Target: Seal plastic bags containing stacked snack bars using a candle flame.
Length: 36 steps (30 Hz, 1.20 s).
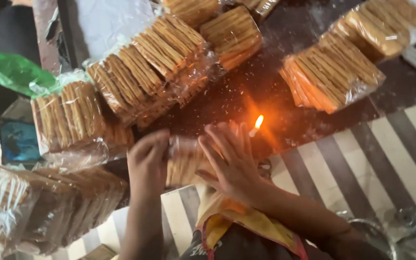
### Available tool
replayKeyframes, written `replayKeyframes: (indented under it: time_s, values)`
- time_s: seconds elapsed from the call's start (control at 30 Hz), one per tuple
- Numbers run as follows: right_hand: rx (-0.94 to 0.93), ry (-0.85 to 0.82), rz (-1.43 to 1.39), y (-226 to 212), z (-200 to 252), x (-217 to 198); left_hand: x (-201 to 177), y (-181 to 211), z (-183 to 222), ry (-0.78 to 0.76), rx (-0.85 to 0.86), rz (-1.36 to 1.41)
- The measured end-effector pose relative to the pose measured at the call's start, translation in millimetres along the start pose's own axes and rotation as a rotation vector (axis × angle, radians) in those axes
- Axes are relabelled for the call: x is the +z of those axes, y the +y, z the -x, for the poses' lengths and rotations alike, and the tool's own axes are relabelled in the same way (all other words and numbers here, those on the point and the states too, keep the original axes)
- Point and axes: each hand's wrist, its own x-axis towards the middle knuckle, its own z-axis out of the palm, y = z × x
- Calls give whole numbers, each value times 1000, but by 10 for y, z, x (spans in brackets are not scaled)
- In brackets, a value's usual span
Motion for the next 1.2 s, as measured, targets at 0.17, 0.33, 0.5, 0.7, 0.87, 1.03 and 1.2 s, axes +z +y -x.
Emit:
replayKeyframes:
  time_s: [0.17, 0.33, 0.5, 0.7, 0.87, 1.03, 1.2]
  values:
    - [-77, -433, -163, 323, 463, 468, -547, -321, 548, 76, -87, -97]
    - [-145, -379, -397, 284, 477, 455, -385, 89, 369, -406, 312, -247]
    - [-91, -337, -338, 399, 386, 281, -470, -365, 151, -804, 520, -670]
    - [23, -499, -264, 448, 532, 118, -271, -863, 233, -200, -31, -335]
    - [-41, -138, -525, 123, 222, -146, 228, -613, 134, -538, 457, -1254]
    - [155, -211, -541, 416, 816, 137, 219, -633, 214, -535, 184, -838]
    - [270, -237, -529, 471, 978, 129, 372, -737, 368, -754, 329, -970]
